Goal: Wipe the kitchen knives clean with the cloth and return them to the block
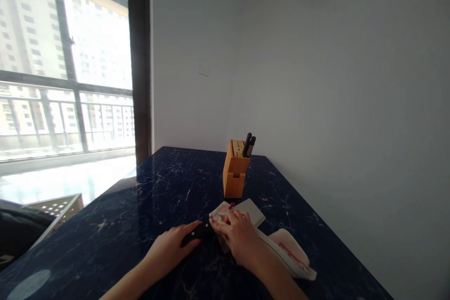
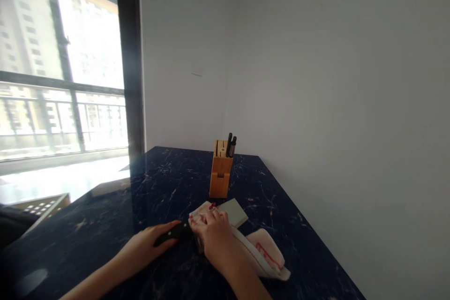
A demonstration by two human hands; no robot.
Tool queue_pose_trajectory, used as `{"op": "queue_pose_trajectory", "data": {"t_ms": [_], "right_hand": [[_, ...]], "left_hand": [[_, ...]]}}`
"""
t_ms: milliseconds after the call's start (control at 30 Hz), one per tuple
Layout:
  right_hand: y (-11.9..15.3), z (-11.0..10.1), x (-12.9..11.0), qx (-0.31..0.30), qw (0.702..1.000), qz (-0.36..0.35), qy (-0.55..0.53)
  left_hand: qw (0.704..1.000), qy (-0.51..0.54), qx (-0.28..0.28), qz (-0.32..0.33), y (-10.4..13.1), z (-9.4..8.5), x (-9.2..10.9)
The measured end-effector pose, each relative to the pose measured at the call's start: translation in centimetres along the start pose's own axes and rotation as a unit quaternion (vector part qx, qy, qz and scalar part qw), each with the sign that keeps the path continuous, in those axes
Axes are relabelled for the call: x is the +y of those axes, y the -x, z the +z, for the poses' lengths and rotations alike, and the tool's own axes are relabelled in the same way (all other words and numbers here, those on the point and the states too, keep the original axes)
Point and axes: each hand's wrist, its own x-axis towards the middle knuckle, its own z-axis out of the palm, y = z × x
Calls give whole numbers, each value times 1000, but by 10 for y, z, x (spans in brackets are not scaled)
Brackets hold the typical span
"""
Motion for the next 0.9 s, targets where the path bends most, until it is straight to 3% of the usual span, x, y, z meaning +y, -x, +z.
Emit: {"op": "queue_pose_trajectory", "data": {"t_ms": [133, 433, 667, 900], "right_hand": [[6, -6, 2, -18, 1000, -4, 4], [0, -1, 2, 7, 1000, -2, 18], [11, -14, 1, -36, 999, -23, 30], [1, -12, -5, -9, 1000, -16, 20]], "left_hand": [[1000, 4, 0, 10, 0, 1, -3], [1000, 8, 14, -11, 0, 1, 0], [1000, 17, 5, -15, -1, -1, 0], [1000, 18, 1, -7, -1, 0, 0]]}}
